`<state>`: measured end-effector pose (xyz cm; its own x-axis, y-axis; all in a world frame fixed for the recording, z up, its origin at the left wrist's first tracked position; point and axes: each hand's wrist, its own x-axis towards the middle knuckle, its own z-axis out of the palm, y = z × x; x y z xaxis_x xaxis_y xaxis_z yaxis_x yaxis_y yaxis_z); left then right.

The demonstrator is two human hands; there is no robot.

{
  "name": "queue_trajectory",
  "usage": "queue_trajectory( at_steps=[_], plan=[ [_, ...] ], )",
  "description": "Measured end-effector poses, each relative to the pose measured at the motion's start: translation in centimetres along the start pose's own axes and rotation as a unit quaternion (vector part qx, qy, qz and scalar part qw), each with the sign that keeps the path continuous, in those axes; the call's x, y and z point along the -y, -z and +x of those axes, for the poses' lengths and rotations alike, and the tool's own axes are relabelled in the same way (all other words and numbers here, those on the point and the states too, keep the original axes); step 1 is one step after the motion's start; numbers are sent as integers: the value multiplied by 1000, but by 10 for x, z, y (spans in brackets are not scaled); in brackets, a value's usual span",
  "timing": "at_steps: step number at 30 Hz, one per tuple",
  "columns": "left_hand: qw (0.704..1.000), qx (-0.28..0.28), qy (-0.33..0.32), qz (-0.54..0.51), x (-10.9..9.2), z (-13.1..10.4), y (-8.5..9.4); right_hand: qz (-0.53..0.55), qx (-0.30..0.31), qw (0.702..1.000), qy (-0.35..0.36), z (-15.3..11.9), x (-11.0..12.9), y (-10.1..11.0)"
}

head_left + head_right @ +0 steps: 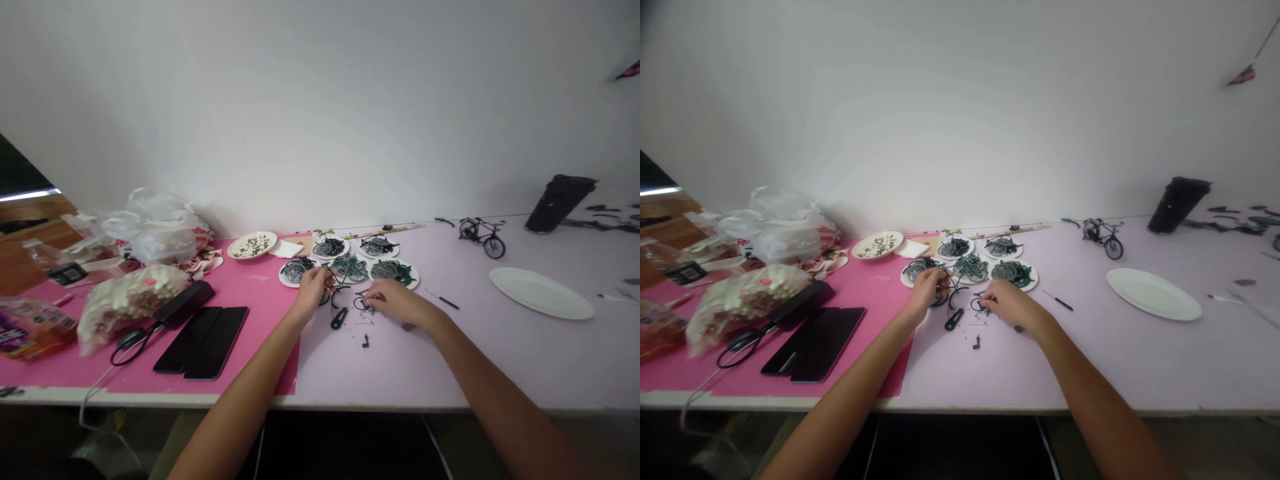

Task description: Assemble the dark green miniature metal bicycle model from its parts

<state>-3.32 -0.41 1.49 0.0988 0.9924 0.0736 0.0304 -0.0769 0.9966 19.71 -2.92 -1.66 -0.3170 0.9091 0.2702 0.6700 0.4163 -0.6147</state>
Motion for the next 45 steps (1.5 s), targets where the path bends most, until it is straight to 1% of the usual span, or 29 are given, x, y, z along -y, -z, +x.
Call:
queue_trajectory(
  at_steps=[3, 4, 8, 11, 15, 17, 21, 23, 25, 26, 27, 28, 30, 32, 34, 36, 39, 43, 44, 45],
  plan=[
    [999, -1, -12, 49, -1, -1, 1, 7, 19, 1000, -7, -1, 3, 2],
    [998, -5, -18, 67, -1, -1, 2, 6, 15, 1000, -11, -1, 4, 3],
    [987, -32, -54, 151, -1, 0, 7, -13, -14, 1000, -13, 0, 9, 9],
    [968, -62, -73, 232, -3, 0, 13, -15, -43, 998, -36, 2, 13, 12],
    [940, -83, -54, 327, -5, -1, 18, 1, -65, 995, -71, 2, 19, 16],
    [928, -84, -41, 360, -5, -2, 18, 10, -73, 995, -67, 2, 20, 17],
    [910, -76, -33, 407, -4, -3, 16, 28, -93, 995, -37, 3, 21, 16],
    [897, -91, -61, 429, -3, -3, 14, 38, -103, 994, -18, 3, 21, 15],
    [882, -110, -124, 442, -2, -2, 14, 52, -108, 993, 1, 4, 23, 14],
    [880, -107, -158, 436, -3, -1, 14, 60, -108, 992, 7, 4, 25, 14],
    [886, -92, -181, 418, -3, -1, 14, 69, -107, 992, 12, 4, 27, 14],
    [900, -63, -187, 388, -3, -1, 14, 78, -104, 991, 18, 4, 28, 13],
    [938, 13, -154, 311, -4, -1, 13, 96, -97, 990, 29, 3, 31, 13],
    [963, 74, -100, 240, -3, -2, 11, 107, -94, 989, 40, 3, 32, 12],
    [973, 114, -64, 189, 0, -4, 8, 108, -88, 989, 46, 2, 32, 12],
    [977, 139, -44, 154, 2, -6, 4, 106, -75, 990, 50, 2, 31, 10],
    [983, 148, -22, 101, 5, -8, 0, 99, -60, 992, 50, 3, 30, 9],
    [993, 120, -3, 12, 6, -7, -4, 72, -68, 994, 43, 3, 31, 12],
    [994, 113, -4, -2, 6, -6, -4, 62, -62, 996, 36, 3, 31, 13],
    [994, 108, -6, -10, 6, -5, -3, 54, -42, 997, 27, 2, 31, 15]
  ],
)
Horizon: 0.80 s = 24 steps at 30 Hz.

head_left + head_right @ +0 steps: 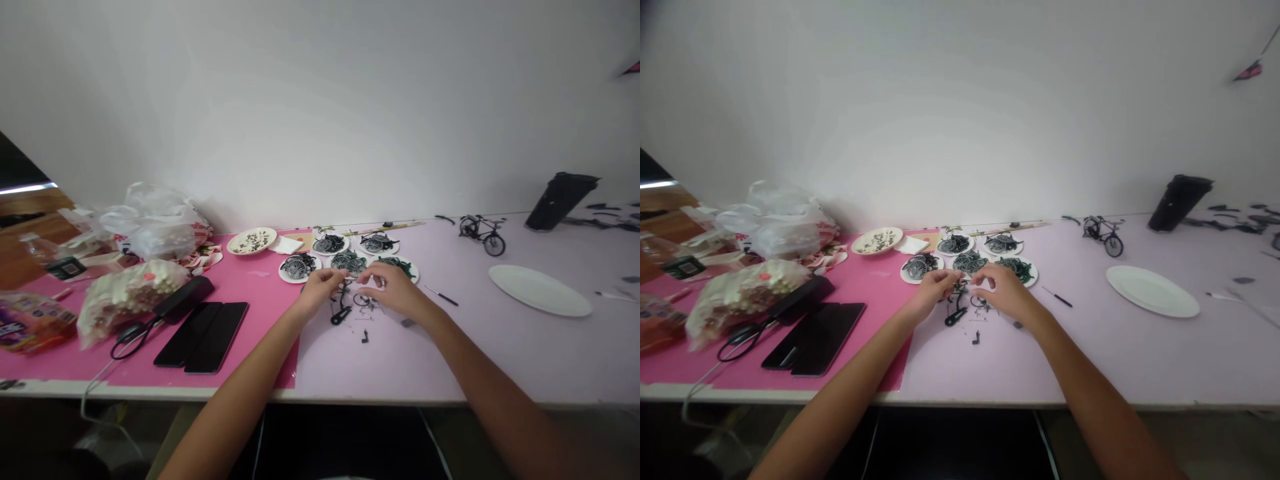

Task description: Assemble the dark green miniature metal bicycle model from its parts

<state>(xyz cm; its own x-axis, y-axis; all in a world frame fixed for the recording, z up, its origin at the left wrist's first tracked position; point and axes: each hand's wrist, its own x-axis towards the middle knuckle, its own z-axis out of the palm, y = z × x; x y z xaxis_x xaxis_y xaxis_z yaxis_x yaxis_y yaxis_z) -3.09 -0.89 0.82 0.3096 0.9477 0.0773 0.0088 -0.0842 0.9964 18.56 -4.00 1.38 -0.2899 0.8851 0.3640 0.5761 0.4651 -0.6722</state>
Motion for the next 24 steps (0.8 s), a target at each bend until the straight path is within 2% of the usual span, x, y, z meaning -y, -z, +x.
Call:
queue_trajectory(
  at_steps=[2, 5, 8, 14, 24],
  plan=[
    [1000, -14, -6, -6, 1, 3, 3, -5, 75, 997, -26, -1, -1, 3],
    [999, -30, -12, -2, 4, 7, 8, 4, 210, 976, -60, -3, -4, 7],
    [999, -37, -14, 4, 6, 8, 10, 7, 265, 961, -78, -4, -2, 7],
    [1000, -22, -15, -1, 3, 3, 3, 4, 302, 949, -87, -7, 8, 0],
    [999, -11, -38, 9, 7, 2, -2, -65, 250, 960, -111, -9, 16, -5]
  ],
)
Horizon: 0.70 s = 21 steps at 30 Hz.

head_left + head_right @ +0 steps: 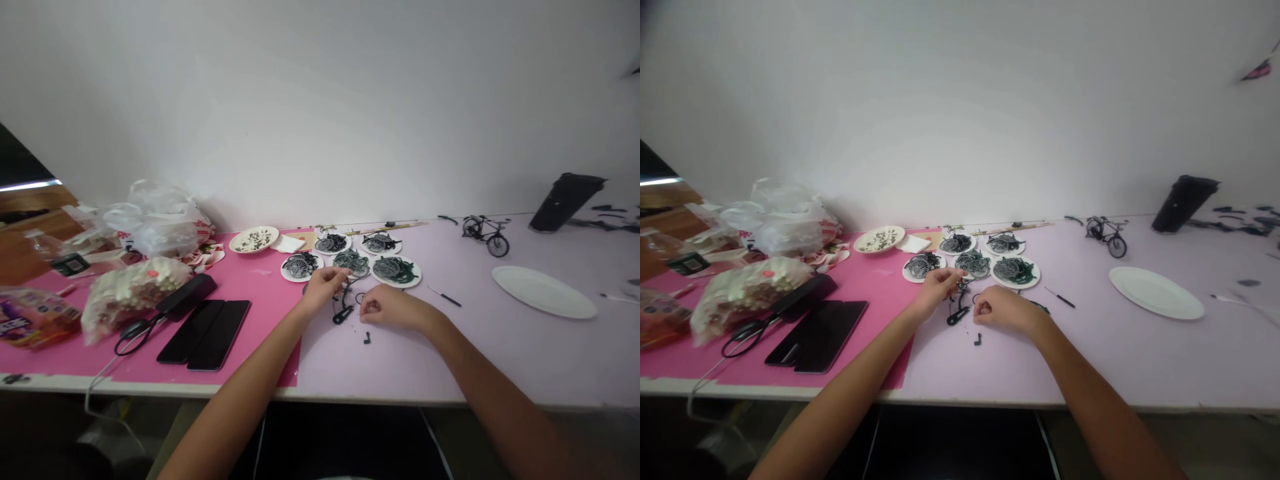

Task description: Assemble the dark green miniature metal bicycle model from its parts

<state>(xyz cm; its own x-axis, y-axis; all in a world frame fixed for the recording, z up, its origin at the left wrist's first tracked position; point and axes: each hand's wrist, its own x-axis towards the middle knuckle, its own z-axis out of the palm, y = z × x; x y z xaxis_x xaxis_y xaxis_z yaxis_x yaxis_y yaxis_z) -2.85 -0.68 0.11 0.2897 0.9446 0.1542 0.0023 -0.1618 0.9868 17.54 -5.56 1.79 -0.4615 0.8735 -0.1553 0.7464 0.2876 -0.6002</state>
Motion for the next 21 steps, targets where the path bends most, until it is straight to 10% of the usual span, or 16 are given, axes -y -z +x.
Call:
queue_trajectory(
  at_steps=[21],
  plan=[
    [999, -9, 10, 31, -5, -2, 0, 7, -15, 1000, -11, 3, -8, -1]
  ],
)
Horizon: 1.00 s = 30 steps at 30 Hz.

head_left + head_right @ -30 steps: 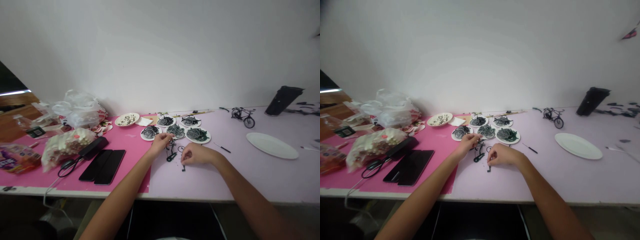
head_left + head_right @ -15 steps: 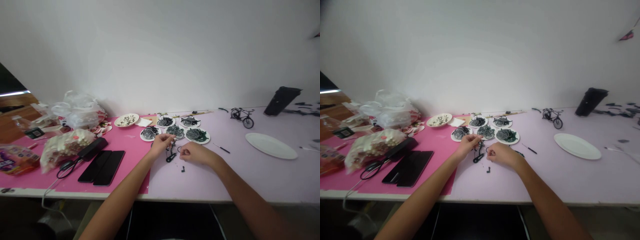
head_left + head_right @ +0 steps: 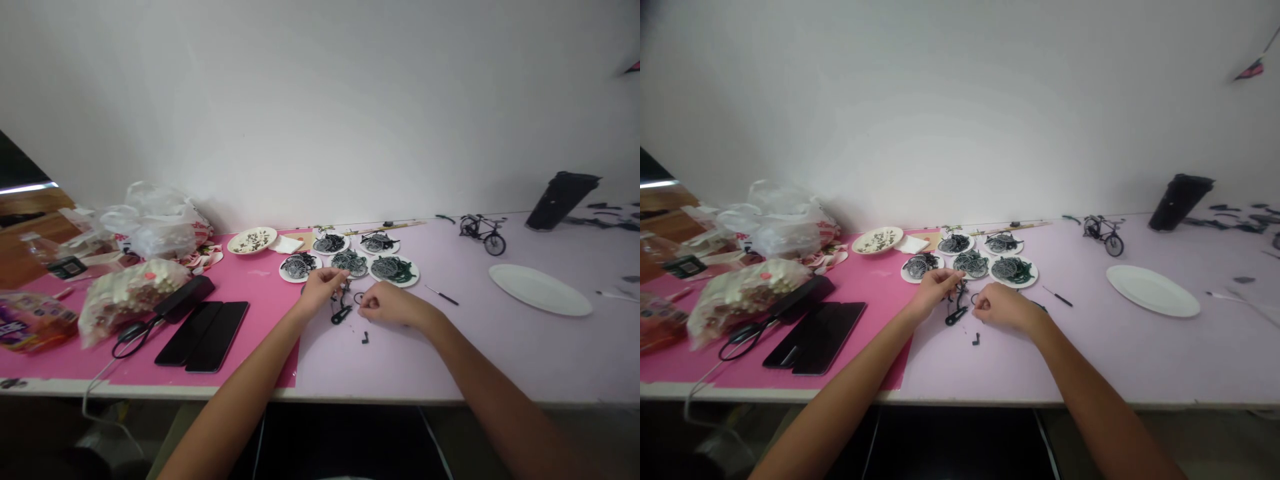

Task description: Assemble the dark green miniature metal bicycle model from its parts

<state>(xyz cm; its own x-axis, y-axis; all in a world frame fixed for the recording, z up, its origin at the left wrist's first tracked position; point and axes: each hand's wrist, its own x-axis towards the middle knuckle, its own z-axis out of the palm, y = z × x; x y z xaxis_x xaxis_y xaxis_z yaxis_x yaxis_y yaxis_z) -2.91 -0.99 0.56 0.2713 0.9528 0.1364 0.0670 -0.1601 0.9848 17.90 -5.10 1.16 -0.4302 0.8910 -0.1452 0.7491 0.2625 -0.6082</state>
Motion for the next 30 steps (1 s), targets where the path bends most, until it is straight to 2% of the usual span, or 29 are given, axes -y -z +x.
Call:
queue_trajectory(
  at_steps=[9, 22, 30],
  plan=[
    [1000, -8, 13, -11, 2, 2, 1, 12, 9, 1000, 19, 0, 1, 5],
    [998, 50, -16, 15, 5, 1, 0, -39, -11, 999, 7, -1, 9, -3],
    [998, 57, -6, 19, 2, 0, -1, -49, -20, 999, -2, -2, 11, -3]
  ],
)
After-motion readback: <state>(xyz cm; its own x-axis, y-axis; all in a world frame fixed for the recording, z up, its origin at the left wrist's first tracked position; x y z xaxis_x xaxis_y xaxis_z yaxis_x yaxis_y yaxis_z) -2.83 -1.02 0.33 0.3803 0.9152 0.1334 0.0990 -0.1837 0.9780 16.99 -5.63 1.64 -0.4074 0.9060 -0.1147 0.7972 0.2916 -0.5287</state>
